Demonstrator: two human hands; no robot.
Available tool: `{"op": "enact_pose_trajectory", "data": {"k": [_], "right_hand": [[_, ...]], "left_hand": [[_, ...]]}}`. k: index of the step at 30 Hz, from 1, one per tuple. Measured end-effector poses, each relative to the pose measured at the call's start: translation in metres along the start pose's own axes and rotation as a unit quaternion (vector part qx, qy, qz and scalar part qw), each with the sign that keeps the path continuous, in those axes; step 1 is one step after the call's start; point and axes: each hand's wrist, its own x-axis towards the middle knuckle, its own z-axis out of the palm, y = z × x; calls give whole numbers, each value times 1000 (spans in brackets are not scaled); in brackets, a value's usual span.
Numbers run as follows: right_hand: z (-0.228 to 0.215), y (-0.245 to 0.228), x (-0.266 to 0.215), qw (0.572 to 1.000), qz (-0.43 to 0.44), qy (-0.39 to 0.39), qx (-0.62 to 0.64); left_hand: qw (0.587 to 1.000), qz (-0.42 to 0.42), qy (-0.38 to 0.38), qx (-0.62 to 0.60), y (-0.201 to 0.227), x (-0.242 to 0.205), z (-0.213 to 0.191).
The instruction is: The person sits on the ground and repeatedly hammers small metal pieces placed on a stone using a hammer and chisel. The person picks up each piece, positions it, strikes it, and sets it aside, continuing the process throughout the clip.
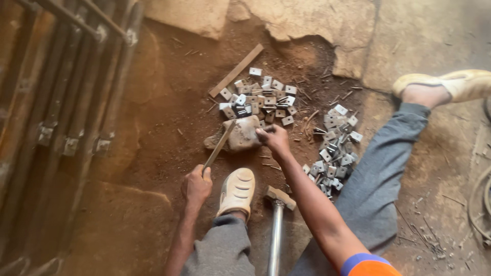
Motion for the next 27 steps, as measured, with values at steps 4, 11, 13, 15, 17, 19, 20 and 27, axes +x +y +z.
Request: {"op": "enact_pose_trajectory", "data": {"k": [4,11,13,15,17,19,20,27], "right_hand": [[23,15,27,997,-18,2,-69],[12,7,23,923,-132,22,-361],[13,0,19,889,-152,-14,-431],[15,-3,17,850,-120,-59,-509],[15,-1,18,838,-181,-74,-509],[13,4,23,825,-253,-84,-498],[11,8,27,817,-294,-87,-488],[5,37,44,692,-552,-37,-463]], "left_hand": [[998,-35,-35,32,-12,4,0],[992,-67,-110,19,-12,6,-5],[985,-92,-143,4,-9,5,-4],[990,-57,-126,9,-9,6,-2],[993,-30,-117,12,-9,10,1],[993,-12,-119,13,-8,16,5],[993,-9,-117,15,-8,19,7],[985,-62,-158,3,-7,21,4]]}}
